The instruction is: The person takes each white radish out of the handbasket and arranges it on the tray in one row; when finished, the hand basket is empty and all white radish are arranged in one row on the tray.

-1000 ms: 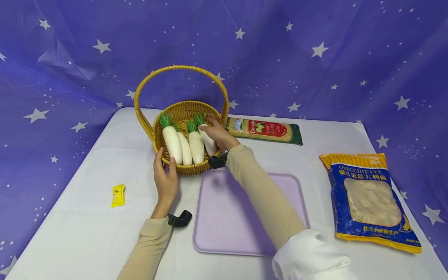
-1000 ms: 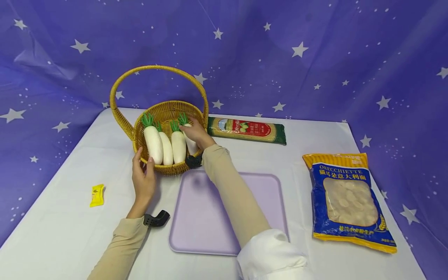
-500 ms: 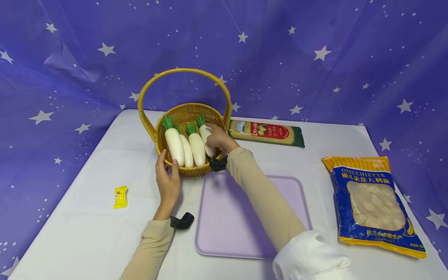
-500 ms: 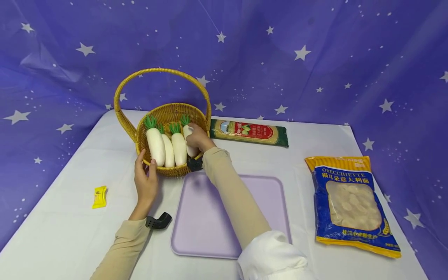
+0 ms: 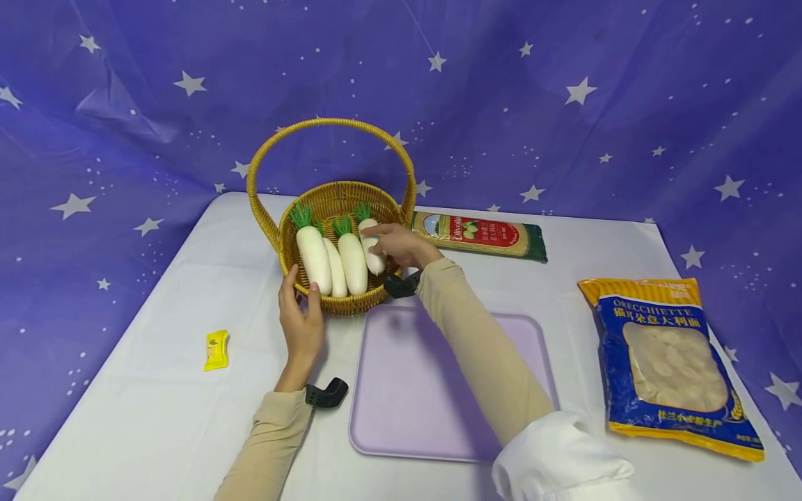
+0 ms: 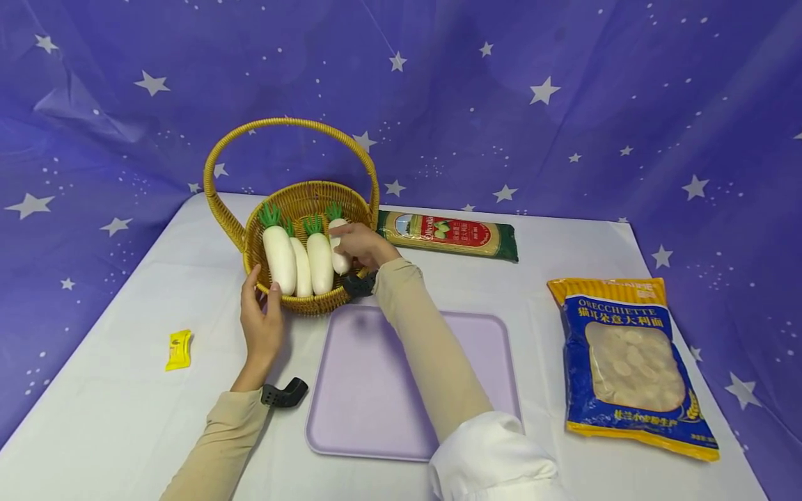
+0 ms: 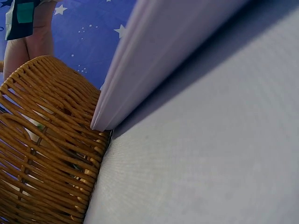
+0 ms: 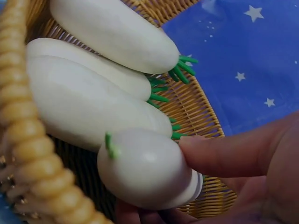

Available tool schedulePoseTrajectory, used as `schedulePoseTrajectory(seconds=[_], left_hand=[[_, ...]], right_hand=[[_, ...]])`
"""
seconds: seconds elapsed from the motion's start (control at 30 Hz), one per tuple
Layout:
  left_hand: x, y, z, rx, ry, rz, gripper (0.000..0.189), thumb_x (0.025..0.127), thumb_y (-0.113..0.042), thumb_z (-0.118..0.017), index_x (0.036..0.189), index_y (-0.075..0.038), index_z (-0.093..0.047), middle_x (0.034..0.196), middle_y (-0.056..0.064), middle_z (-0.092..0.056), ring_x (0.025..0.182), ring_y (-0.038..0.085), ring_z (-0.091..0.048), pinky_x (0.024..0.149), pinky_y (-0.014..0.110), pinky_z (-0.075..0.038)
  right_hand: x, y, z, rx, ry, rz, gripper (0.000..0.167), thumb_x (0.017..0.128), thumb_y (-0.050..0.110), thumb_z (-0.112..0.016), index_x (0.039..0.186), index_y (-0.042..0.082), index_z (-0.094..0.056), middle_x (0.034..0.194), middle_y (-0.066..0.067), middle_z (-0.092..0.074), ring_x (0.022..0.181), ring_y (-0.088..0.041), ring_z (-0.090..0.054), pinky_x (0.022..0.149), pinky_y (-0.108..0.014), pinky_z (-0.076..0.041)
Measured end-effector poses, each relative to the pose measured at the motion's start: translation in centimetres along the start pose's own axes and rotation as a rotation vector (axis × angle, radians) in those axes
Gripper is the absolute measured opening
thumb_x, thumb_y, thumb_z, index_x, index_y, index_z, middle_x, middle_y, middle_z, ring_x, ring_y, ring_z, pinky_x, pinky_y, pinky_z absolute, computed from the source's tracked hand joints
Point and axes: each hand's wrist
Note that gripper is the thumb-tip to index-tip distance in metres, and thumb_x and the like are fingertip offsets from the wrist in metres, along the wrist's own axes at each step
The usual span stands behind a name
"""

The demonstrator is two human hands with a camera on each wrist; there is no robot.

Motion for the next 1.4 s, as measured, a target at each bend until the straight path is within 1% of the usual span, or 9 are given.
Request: schedulePoseTrajectory(seconds=[0.13, 0.33, 0.47, 0.57, 0.63, 0.73, 0.97, 1.17, 1.4], left_hand=[[0.0, 0.0, 0.0, -0.003, -0.001, -0.003, 0.045, 0.091, -0.006, -0.047, 0.134, 0.003, -0.037, 0.134, 0.026, -0.037, 0.116, 0.043, -0.041, 0.094, 0.05, -0.038], [0.0, 0.1, -0.1, 0.005, 0.001, -0.009, 0.045, 0.09, -0.006, -0.046, 0.133, 0.003, -0.037, 0.135, 0.026, -0.037, 0.115, 0.042, -0.041, 0.094, 0.05, -0.037], [0.0, 0.1, -0.1, 0.001, 0.005, -0.007, 0.045, 0.091, -0.007, -0.046, 0.134, 0.004, -0.037, 0.135, 0.026, -0.036, 0.116, 0.043, -0.04, 0.094, 0.053, -0.037], [0.0, 0.1, -0.1, 0.005, 0.008, -0.001, 0.045, 0.091, -0.007, -0.046, 0.134, 0.004, -0.036, 0.135, 0.026, -0.036, 0.118, 0.042, -0.04, 0.095, 0.054, -0.036], [0.0, 0.1, -0.1, 0.009, 0.007, 0.002, 0.046, 0.09, -0.006, -0.046, 0.134, 0.004, -0.036, 0.135, 0.025, -0.036, 0.118, 0.041, -0.039, 0.096, 0.054, -0.036], [0.0, 0.0, -0.1, 0.011, 0.008, 0.008, 0.045, 0.091, -0.006, -0.046, 0.134, 0.003, -0.036, 0.135, 0.025, -0.036, 0.119, 0.041, -0.039, 0.096, 0.053, -0.036], [0.0, 0.1, -0.2, 0.005, 0.01, 0.007, 0.045, 0.091, -0.007, -0.046, 0.134, 0.003, -0.036, 0.135, 0.026, -0.036, 0.113, 0.042, -0.041, 0.095, 0.054, -0.036], [0.5, 3.1, -0.5, 0.011, 0.004, 0.006, 0.046, 0.091, -0.011, -0.047, 0.135, -0.003, -0.037, 0.137, 0.021, -0.036, 0.109, 0.038, -0.042, 0.093, 0.051, -0.037], [0.5, 4.4, -0.5, 0.033, -0.001, 0.002, 0.046, 0.092, -0.019, -0.047, 0.136, -0.011, -0.038, 0.137, 0.013, -0.038, 0.11, 0.027, -0.044, 0.093, 0.045, -0.04]], right_hand=[[0.1, -0.2, 0.4, 0.079, 0.046, 0.007, 0.049, 0.092, 0.002, -0.043, 0.139, 0.016, -0.038, 0.146, -0.002, -0.029, 0.073, -0.014, -0.043, 0.066, -0.029, -0.039], [-0.1, -0.6, 0.9, 0.242, 0.11, 0.042, 0.049, 0.093, 0.002, -0.042, 0.139, 0.017, -0.037, 0.149, 0.004, -0.024, 0.082, -0.013, -0.053, 0.075, -0.032, -0.047], [-0.4, -0.9, 1.1, 0.282, 0.14, 0.094, 0.049, 0.092, 0.004, -0.045, 0.138, 0.017, -0.038, 0.112, -0.001, -0.047, 0.07, -0.013, -0.047, 0.078, -0.034, -0.048], [-0.7, -1.2, 1.2, 0.301, 0.148, 0.136, 0.048, 0.092, 0.006, -0.048, 0.137, 0.019, -0.041, 0.093, -0.001, -0.047, 0.071, -0.014, -0.049, 0.086, -0.037, -0.047], [-1.0, -1.5, 1.2, 0.328, 0.157, 0.162, 0.047, 0.091, 0.006, -0.05, 0.135, 0.02, -0.043, 0.094, -0.005, -0.052, 0.079, -0.015, -0.054, 0.091, -0.04, -0.045], [-1.8, -1.8, 1.2, 0.364, 0.192, 0.223, 0.048, 0.091, 0.006, -0.05, 0.136, 0.019, -0.042, 0.125, -0.007, -0.049, 0.096, -0.017, -0.056, 0.095, -0.042, -0.043], [-6.1, -3.6, 0.4, 0.384, 0.235, 0.395, 0.048, 0.089, 0.002, -0.051, 0.135, 0.012, -0.041, 0.123, -0.012, -0.044, 0.103, -0.017, -0.053, 0.085, -0.03, -0.048], [-11.3, -6.9, -1.5, 0.406, 0.26, 0.491, 0.044, 0.084, 0.007, -0.061, 0.125, 0.009, -0.044, 0.123, -0.01, -0.042, 0.108, -0.016, -0.052, 0.09, -0.028, -0.048], [-15.2, -12.0, -5.3, 0.291, 0.174, 0.565, 0.049, 0.079, 0.007, -0.067, 0.121, -0.003, -0.045, 0.121, -0.011, -0.045, 0.101, -0.011, -0.055, 0.081, -0.021, -0.049]])
Point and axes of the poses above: each hand's wrist, its own x-axis towards the middle knuckle, its own z-axis out of the back of the hand, y = z × x
